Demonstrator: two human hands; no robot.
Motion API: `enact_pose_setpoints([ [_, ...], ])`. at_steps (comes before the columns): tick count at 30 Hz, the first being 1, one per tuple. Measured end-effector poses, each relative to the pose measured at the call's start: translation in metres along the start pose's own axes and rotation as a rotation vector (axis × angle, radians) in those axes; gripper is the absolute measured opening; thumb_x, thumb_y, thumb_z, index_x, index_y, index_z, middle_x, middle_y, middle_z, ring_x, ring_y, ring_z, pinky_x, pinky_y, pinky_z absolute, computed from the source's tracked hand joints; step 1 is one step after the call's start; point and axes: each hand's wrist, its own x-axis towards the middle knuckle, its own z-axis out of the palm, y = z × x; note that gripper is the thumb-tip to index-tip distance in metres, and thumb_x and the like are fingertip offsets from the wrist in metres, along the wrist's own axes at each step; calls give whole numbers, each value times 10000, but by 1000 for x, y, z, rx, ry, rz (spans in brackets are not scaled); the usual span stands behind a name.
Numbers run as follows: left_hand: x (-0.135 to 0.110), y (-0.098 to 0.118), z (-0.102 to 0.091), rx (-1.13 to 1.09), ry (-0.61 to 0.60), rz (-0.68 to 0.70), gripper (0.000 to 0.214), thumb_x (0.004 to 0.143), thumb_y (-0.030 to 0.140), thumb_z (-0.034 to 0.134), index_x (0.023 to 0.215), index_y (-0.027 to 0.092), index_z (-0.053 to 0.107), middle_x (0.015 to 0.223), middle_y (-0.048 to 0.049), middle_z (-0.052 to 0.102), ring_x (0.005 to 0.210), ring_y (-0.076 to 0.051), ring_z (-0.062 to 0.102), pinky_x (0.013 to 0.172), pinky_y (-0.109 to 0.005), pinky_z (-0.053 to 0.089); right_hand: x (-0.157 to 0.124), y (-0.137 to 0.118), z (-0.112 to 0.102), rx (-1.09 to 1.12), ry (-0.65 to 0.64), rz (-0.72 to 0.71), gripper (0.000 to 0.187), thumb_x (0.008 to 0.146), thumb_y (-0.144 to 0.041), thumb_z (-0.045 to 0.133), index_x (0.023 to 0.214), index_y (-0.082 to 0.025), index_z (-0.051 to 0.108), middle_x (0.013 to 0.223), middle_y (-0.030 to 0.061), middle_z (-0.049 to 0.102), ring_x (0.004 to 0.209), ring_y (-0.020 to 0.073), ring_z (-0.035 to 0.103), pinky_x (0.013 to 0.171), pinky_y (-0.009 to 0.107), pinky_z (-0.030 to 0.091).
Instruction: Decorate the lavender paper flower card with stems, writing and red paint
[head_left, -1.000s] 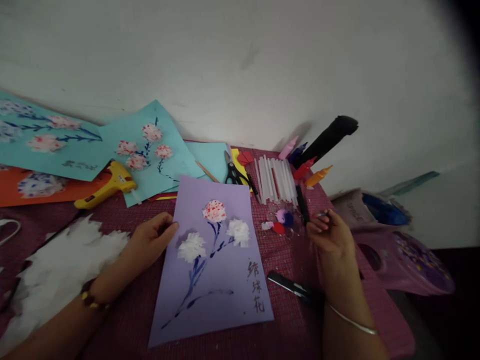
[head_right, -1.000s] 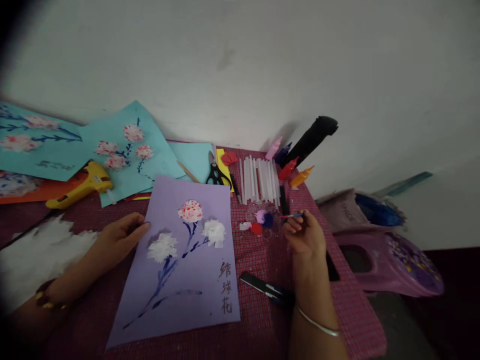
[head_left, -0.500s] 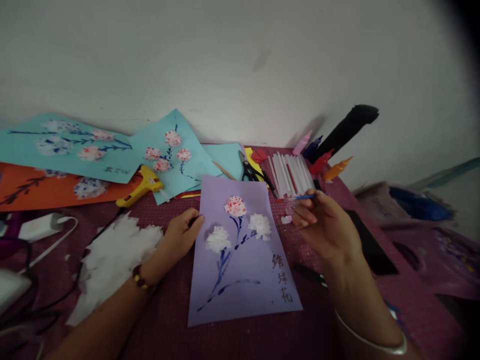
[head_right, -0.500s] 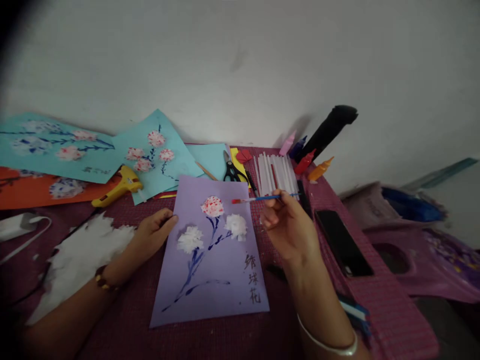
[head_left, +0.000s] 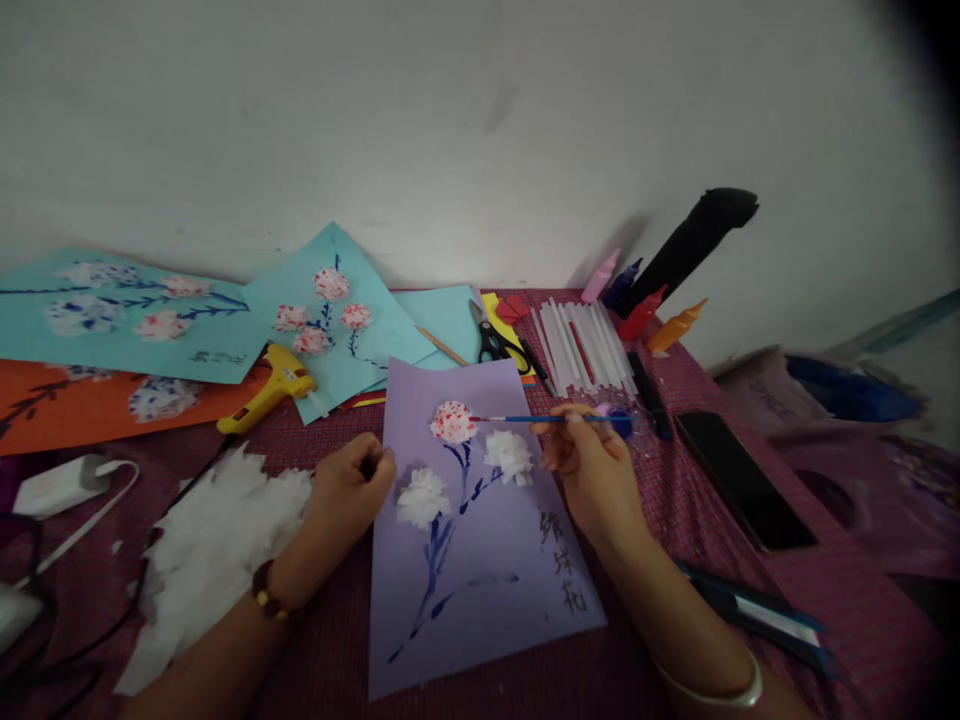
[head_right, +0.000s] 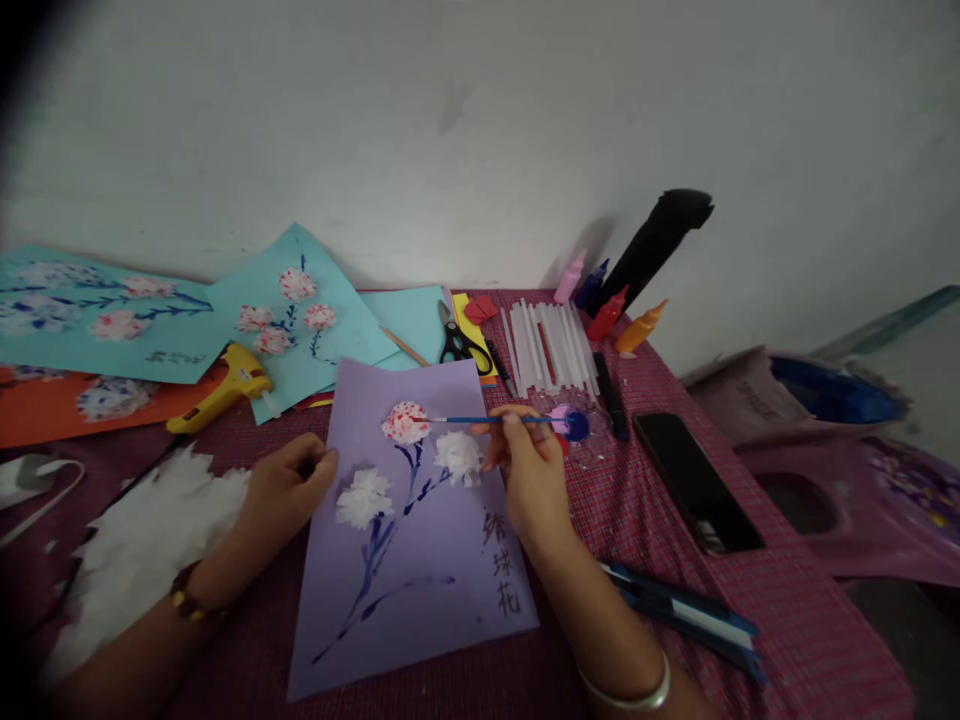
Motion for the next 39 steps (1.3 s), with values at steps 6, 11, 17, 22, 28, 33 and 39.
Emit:
enact_pose_setpoints([
  [6,2,-3,-1,38,-78,-37,261,804,396,452,616,223,402,560,55,402,540,-130,423,560,-265,320,-1,7,-5,-91,-15,-40,140,859,-350,615,892,-215,618,721,-9,701,476,93,537,487,220,414],
  [11,2,-7,-1,40,-119,-67,260,812,431,456,655,224,441,584,46,447,562,-147,454,569,-272,333,-1,7,-5,-189,-20,-110,126,886,-341,577,889,-220,613,730,-9,696,462,91,526,500,231,423],
  [17,3,-3,-3,18,-132,-71,263,796,433,452,634,225,441,567,44,458,544,-147,462,560,-271,341,0,8,-7,-253,-32,-142,131,894,-352,568,885,-228,610,704,-12,688,465,99,534,505,238,436],
  [22,5,1,-4,15,-132,-85,269,784,436,451,618,225,440,546,43,454,529,-146,456,551,-272,338,0,8,-8,-284,-43,-148,143,900,-363,560,883,-231,612,715,-6,694,472,102,531,517,244,442],
  [28,5,-1,-3,1,-133,-76,258,788,424,456,624,225,435,554,45,437,531,-143,446,548,-271,336,0,7,-9,-303,-37,-149,144,902,-360,558,878,-231,616,707,-13,689,479,99,529,521,237,437],
  [33,5,-2,-3,2,-132,-63,258,788,418,459,619,225,430,556,47,429,534,-142,442,550,-268,336,1,9,-11,-296,-26,-144,145,900,-362,568,892,-229,624,713,-9,688,490,102,532,521,237,434],
  [39,5,-2,-3,6,-128,-45,231,771,386,446,607,227,412,535,50,425,514,-135,438,531,-259,323,1,10,-12,-306,-35,-148,149,900,-373,570,890,-235,626,729,-10,693,496,104,537,534,243,444],
])
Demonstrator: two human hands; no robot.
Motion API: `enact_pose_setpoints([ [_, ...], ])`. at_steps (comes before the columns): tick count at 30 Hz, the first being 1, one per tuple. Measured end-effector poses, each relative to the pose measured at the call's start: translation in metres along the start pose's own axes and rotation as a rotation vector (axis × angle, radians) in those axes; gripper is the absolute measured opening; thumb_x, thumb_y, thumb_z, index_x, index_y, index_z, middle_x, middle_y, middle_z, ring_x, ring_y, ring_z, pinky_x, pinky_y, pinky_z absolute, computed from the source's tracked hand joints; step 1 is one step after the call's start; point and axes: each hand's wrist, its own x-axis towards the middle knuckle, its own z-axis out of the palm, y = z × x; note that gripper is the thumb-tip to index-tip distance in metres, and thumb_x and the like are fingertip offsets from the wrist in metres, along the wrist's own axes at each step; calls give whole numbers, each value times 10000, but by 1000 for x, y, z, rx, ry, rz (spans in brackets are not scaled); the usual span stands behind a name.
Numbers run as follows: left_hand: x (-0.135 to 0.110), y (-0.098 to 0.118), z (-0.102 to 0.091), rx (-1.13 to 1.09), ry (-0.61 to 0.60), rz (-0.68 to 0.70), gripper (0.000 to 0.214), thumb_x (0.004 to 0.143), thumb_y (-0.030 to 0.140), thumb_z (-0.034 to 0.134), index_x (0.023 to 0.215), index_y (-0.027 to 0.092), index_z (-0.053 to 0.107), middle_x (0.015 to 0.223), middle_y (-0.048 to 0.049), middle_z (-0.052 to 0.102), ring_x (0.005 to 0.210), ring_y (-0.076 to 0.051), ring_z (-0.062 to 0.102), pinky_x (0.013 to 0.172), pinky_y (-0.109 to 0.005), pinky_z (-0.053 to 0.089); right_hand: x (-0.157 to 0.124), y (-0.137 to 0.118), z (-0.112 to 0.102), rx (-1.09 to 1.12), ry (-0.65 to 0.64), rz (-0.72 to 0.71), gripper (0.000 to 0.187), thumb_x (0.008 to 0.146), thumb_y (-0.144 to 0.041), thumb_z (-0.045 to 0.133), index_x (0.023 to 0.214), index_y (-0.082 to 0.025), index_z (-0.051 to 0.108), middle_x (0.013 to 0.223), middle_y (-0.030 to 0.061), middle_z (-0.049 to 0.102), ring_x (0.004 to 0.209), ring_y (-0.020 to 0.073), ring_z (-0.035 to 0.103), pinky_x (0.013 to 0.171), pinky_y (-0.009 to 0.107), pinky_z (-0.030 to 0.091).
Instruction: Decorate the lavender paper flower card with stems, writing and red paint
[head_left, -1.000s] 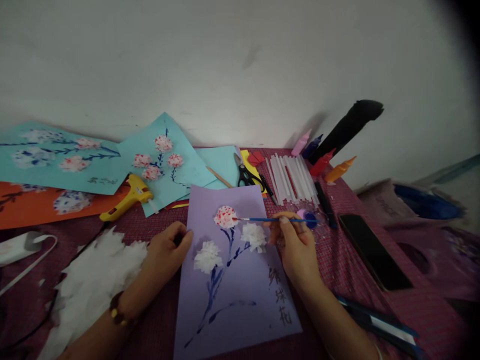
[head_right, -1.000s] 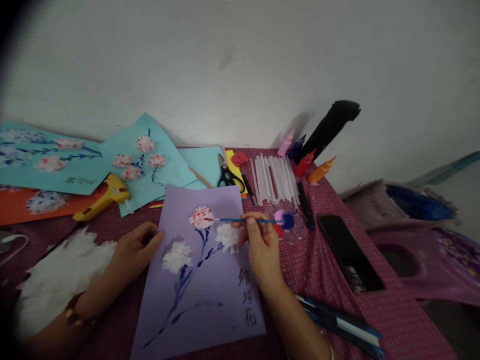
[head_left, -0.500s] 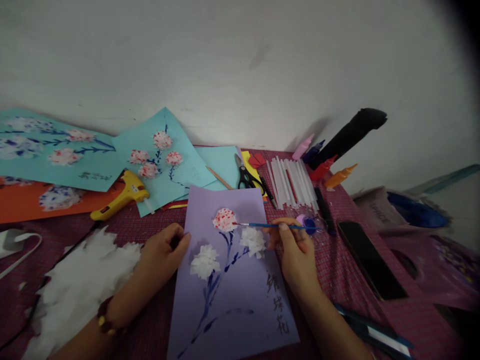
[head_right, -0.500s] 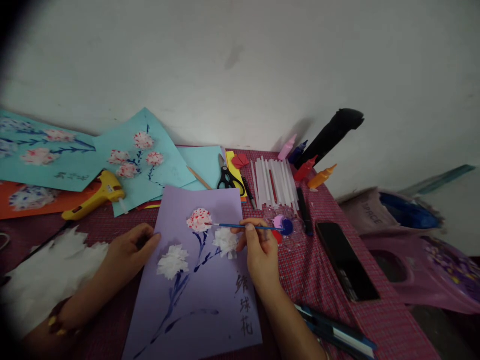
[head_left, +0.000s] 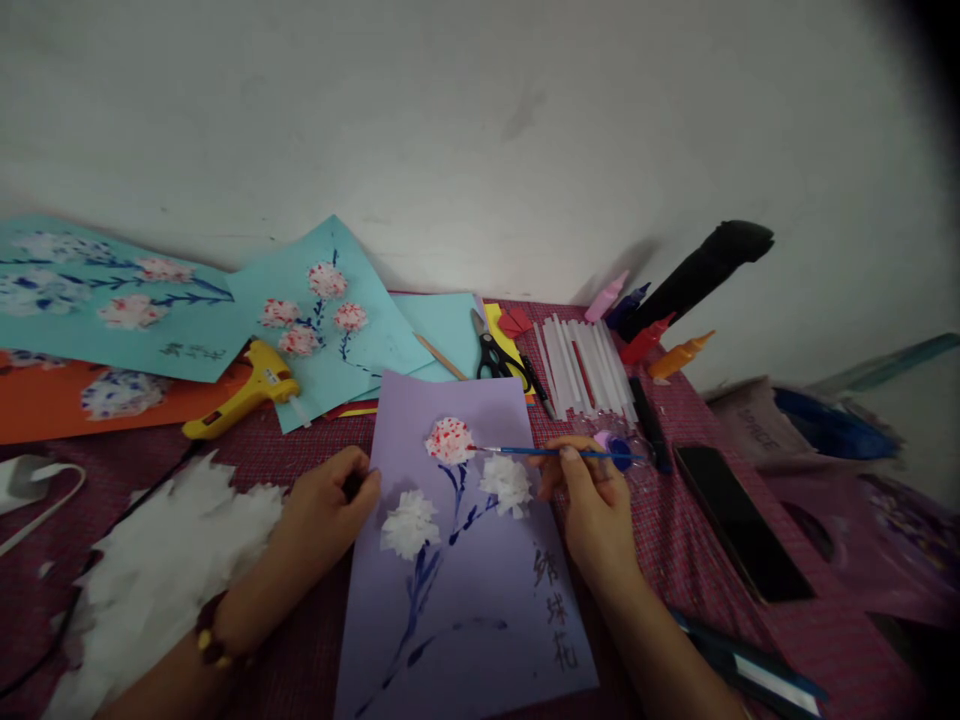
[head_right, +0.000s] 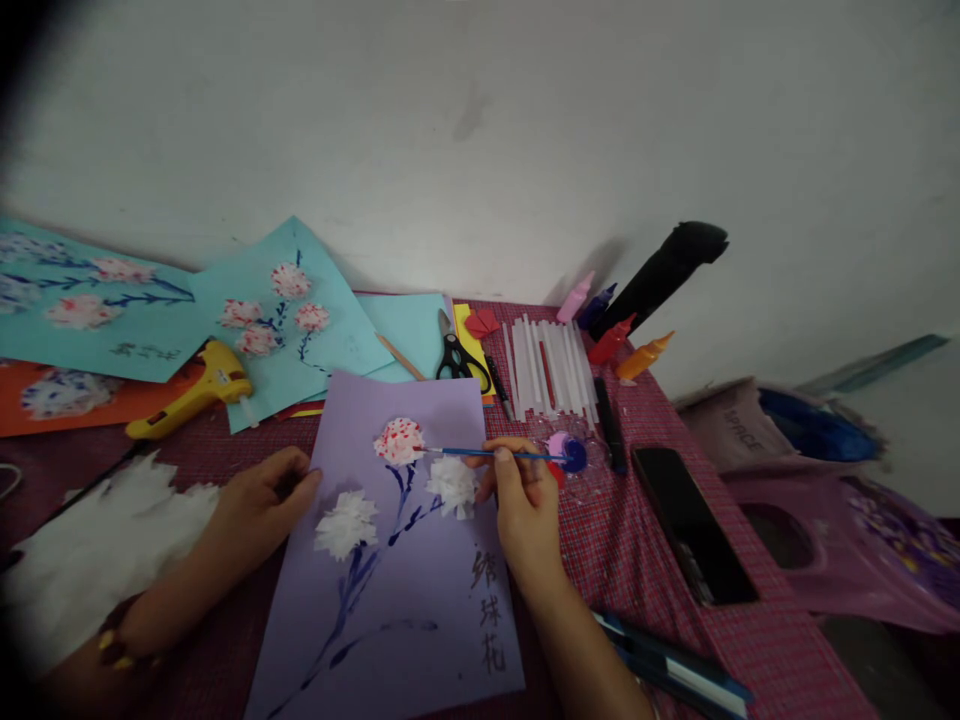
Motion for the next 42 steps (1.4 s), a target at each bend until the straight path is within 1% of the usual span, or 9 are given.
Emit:
enact_pose_setpoints([
  [11,0,-4,2,10,0,10,218,786,380,455,633,228,427,547,52,430,516,-140,447,547,-270,331,-1,-1,8,13,-31,17,146,895,-365,565,879,-228,615,709,-10,690,464,95,523,502,234,434],
  [16,1,-2,1,18,-1,6,229,791,387,449,630,228,415,554,50,428,529,-141,444,557,-272,333,-2,5,7,66,-38,43,143,902,-374,569,918,-238,611,783,-4,706,471,98,531,491,240,418],
  [20,1,-3,2,13,-25,-11,226,794,396,446,644,228,428,555,49,434,530,-143,448,553,-272,330,0,5,4,133,-4,78,142,902,-372,570,925,-241,617,819,-3,714,478,96,532,525,251,434],
  [25,0,-4,1,33,-44,-49,243,786,429,425,650,227,436,576,38,455,554,-153,462,567,-281,338,4,0,3,174,31,106,149,866,-372,608,892,-226,615,769,-8,711,463,95,519,484,237,396],
  [31,1,-4,1,42,-44,-50,258,779,448,418,645,228,428,579,35,455,557,-155,463,575,-285,339,5,3,2,134,32,111,162,867,-385,604,898,-226,604,731,-14,703,479,103,532,492,235,404],
  [35,1,-3,0,40,-41,-45,257,779,446,418,645,228,429,574,35,460,555,-154,467,574,-282,342,5,6,1,90,11,88,146,887,-378,583,906,-235,601,747,-19,705,486,103,536,498,236,412],
  [42,1,-1,0,52,-34,-40,252,778,439,416,646,226,441,570,36,466,541,-151,465,568,-282,348,4,8,6,42,-19,87,167,883,-387,576,896,-223,601,768,-4,711,434,92,503,458,241,385],
])
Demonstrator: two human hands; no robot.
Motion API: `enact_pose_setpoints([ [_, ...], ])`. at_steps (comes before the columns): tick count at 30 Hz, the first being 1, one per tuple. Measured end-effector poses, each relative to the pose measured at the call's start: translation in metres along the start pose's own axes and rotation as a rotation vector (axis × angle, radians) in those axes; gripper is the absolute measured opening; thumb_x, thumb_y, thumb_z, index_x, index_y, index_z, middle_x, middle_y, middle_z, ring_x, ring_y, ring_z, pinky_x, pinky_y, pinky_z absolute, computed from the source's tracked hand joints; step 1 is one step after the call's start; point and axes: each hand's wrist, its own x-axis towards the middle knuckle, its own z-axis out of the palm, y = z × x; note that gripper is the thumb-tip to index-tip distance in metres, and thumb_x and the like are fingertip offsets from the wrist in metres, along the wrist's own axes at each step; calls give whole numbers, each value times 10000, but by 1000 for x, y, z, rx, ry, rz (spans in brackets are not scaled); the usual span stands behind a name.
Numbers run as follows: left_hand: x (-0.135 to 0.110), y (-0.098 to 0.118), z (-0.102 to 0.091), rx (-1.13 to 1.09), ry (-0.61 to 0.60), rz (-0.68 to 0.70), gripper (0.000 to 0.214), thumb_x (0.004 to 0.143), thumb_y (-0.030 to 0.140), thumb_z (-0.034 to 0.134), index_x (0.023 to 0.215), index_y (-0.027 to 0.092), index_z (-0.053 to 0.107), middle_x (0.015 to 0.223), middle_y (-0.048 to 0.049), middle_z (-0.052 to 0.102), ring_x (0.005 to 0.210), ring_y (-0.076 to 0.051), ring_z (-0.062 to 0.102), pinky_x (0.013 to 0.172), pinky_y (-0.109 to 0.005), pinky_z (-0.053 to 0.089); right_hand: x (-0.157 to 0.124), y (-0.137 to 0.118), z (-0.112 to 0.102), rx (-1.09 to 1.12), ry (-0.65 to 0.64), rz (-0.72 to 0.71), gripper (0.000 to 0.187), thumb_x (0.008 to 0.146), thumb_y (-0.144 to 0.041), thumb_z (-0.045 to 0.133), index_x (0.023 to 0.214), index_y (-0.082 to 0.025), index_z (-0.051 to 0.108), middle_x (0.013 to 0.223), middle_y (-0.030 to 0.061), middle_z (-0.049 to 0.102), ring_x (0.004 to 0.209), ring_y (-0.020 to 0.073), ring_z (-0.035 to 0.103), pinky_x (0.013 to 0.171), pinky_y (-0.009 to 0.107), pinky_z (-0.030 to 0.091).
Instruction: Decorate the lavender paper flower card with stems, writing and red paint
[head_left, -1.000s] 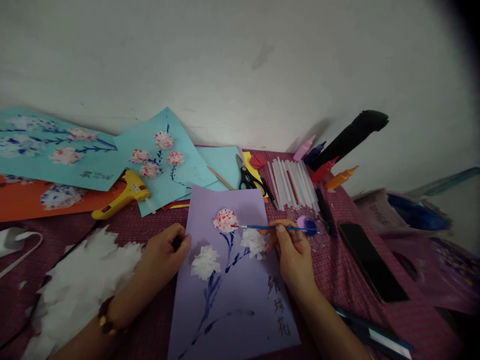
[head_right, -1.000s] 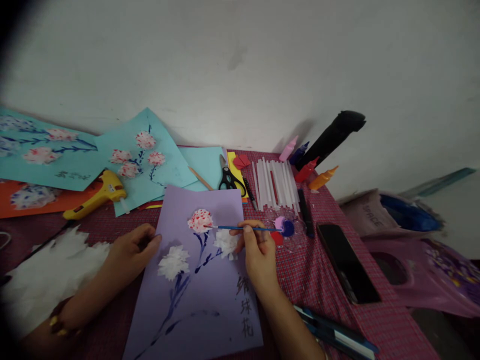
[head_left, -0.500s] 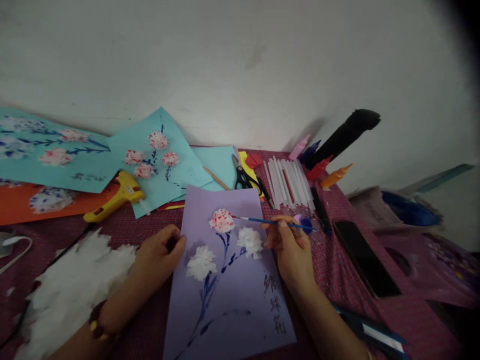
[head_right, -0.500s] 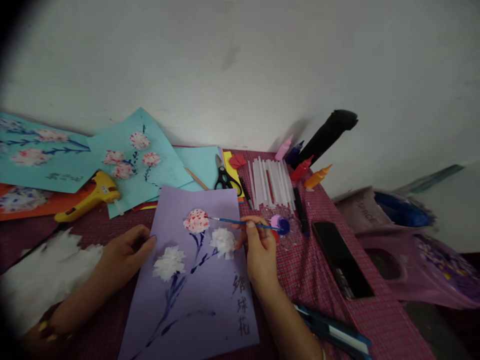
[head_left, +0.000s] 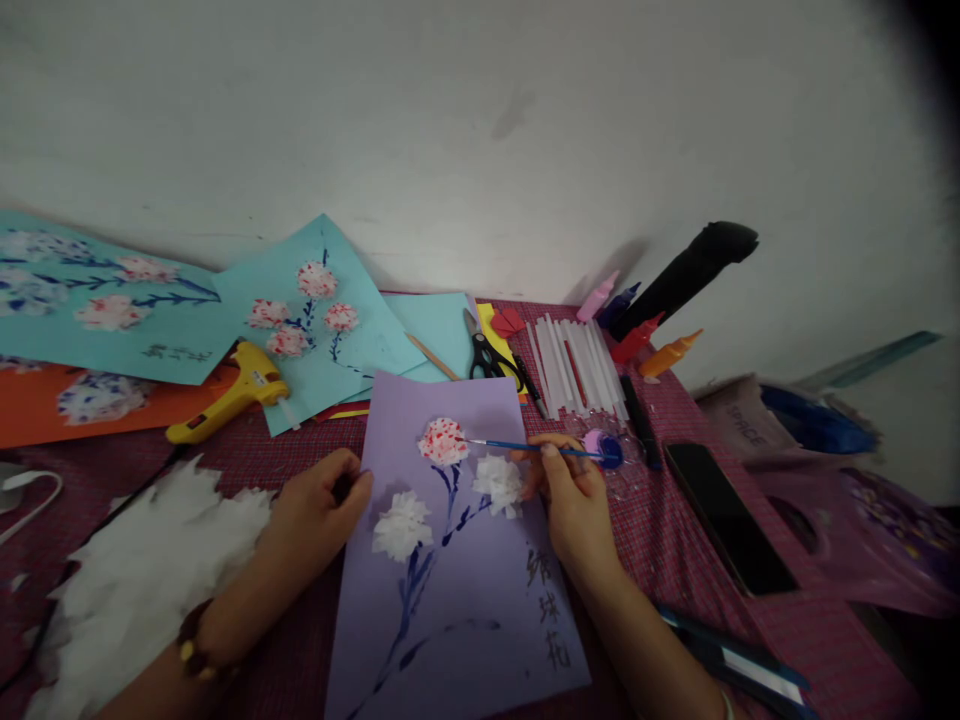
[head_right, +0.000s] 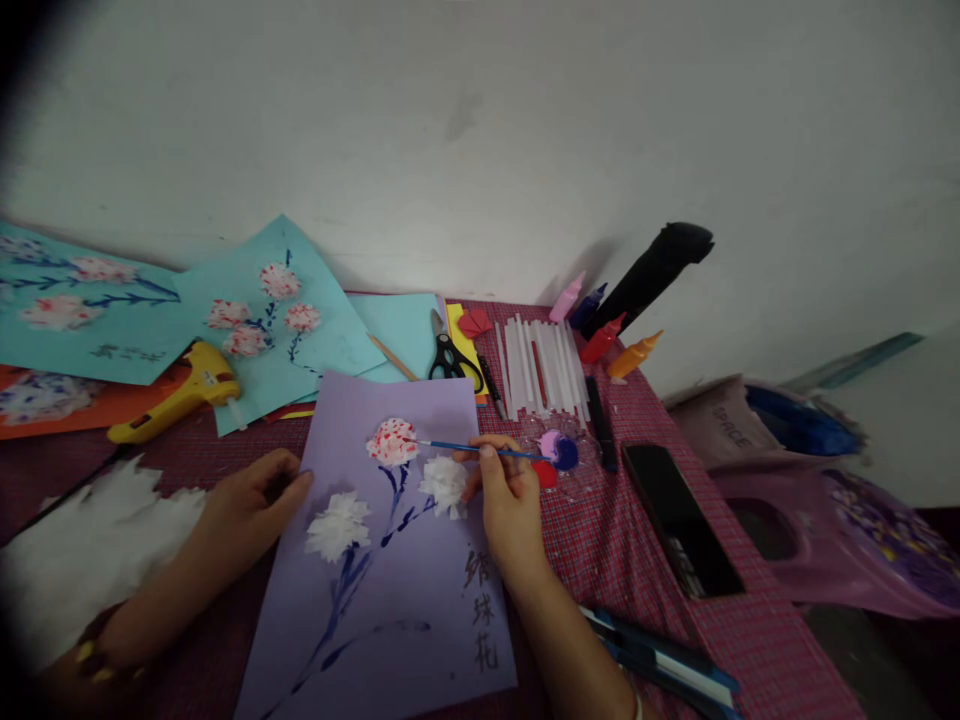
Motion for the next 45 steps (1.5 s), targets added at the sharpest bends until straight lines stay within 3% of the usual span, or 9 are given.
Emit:
enact_pose_setpoints([
  [7,0,-2,0,-13,-11,8,252,788,437,420,650,227,433,565,39,459,546,-153,469,571,-284,348,0,0,-1,27,14,6,161,877,-379,584,912,-223,604,777,-5,714,452,96,518,474,242,392],
  [15,0,-4,2,-23,31,49,241,783,405,435,622,227,415,542,50,427,510,-135,439,543,-272,325,3,-27,-8,248,165,81,215,780,-404,675,745,-210,589,558,-39,619,456,110,540,455,222,412],
  [24,-2,-3,2,-80,34,55,207,786,364,439,634,224,427,544,53,433,513,-129,436,537,-263,322,-4,-16,-1,193,108,166,256,746,-427,716,750,-197,604,544,-41,611,445,96,535,440,197,408],
  [45,-1,-4,2,-54,17,67,214,802,365,443,643,222,427,558,52,439,522,-127,440,545,-265,321,-2,-1,0,-61,-29,12,179,889,-387,569,910,-212,600,731,-9,701,458,93,511,475,229,389],
])
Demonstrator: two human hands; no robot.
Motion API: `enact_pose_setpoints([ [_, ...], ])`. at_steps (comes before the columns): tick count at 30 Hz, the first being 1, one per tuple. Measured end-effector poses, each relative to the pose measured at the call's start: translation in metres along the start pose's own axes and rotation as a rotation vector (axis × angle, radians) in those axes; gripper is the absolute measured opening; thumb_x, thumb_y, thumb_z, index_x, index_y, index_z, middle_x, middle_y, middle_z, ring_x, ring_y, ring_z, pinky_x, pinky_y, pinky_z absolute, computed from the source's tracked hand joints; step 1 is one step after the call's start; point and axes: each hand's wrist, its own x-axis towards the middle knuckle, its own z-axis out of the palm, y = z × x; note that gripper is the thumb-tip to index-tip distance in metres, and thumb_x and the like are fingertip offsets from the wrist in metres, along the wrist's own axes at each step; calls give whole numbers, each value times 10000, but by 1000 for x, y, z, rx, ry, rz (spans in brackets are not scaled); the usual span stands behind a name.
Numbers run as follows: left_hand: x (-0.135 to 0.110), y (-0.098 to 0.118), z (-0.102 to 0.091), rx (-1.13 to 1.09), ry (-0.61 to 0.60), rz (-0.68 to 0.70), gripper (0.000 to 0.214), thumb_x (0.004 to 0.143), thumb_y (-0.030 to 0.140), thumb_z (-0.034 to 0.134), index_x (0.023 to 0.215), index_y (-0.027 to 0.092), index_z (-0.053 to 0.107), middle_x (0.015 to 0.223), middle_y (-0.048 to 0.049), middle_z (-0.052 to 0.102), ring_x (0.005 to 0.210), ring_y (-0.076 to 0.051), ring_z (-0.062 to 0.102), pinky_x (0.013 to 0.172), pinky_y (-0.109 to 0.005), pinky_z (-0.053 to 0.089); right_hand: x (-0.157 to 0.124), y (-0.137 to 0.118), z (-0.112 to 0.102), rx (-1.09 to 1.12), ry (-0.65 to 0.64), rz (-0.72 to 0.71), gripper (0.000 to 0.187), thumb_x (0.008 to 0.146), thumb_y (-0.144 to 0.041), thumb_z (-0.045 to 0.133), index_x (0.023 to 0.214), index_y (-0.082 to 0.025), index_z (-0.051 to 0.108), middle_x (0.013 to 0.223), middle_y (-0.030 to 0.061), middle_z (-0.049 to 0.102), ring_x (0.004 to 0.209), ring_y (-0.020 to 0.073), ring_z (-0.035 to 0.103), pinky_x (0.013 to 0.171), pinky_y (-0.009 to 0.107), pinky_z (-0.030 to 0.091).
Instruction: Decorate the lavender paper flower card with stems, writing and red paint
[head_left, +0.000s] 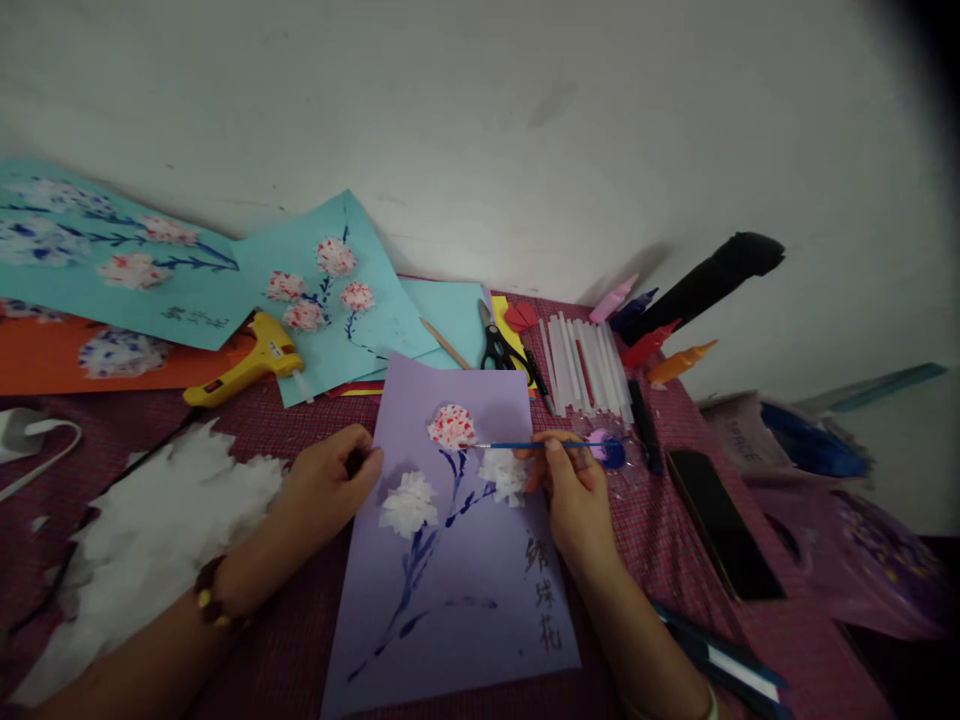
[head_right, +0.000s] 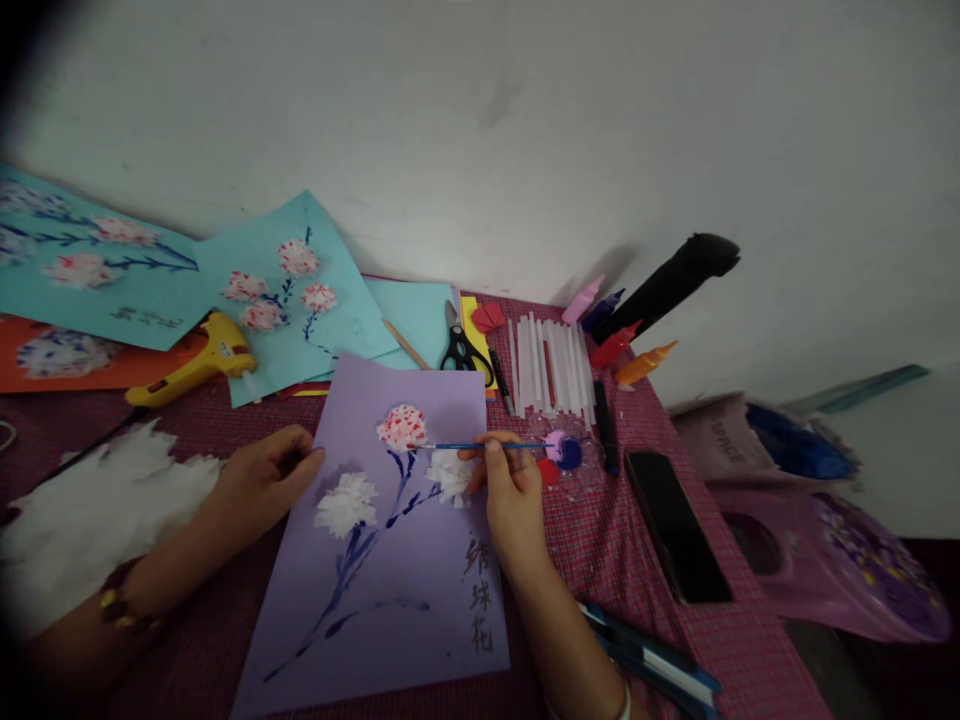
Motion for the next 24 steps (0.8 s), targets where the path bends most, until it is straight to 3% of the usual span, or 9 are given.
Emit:
enact_pose_setpoints([
  [6,-1,2,-1,-17,7,-9,218,793,370,444,634,221,438,551,51,448,522,-130,446,545,-264,328,1,-1,0,8,26,13,204,861,-411,599,884,-208,617,721,-2,703,449,102,510,475,245,388],
  [9,0,2,0,-22,5,-10,218,794,367,444,633,221,440,553,49,449,528,-132,451,548,-263,335,1,-5,-1,146,65,64,195,817,-405,646,852,-215,618,675,-18,684,456,105,516,480,243,402],
  [13,1,1,0,-26,5,10,211,795,357,442,633,221,433,553,50,446,527,-130,443,544,-261,324,3,-13,-4,346,102,144,207,750,-387,700,742,-215,585,548,-53,587,428,95,489,439,223,384],
  [18,2,3,0,-20,2,12,195,788,329,443,628,217,433,542,52,433,517,-121,414,539,-256,298,5,-30,-8,413,88,166,228,716,-365,712,669,-205,556,495,-81,472,406,67,404,422,209,365],
  [24,0,2,0,-55,6,9,165,756,303,461,623,208,437,542,53,412,526,-111,378,548,-262,256,-1,-52,-27,382,86,87,167,750,-358,690,797,-210,627,613,-45,626,433,67,460,458,214,400],
])
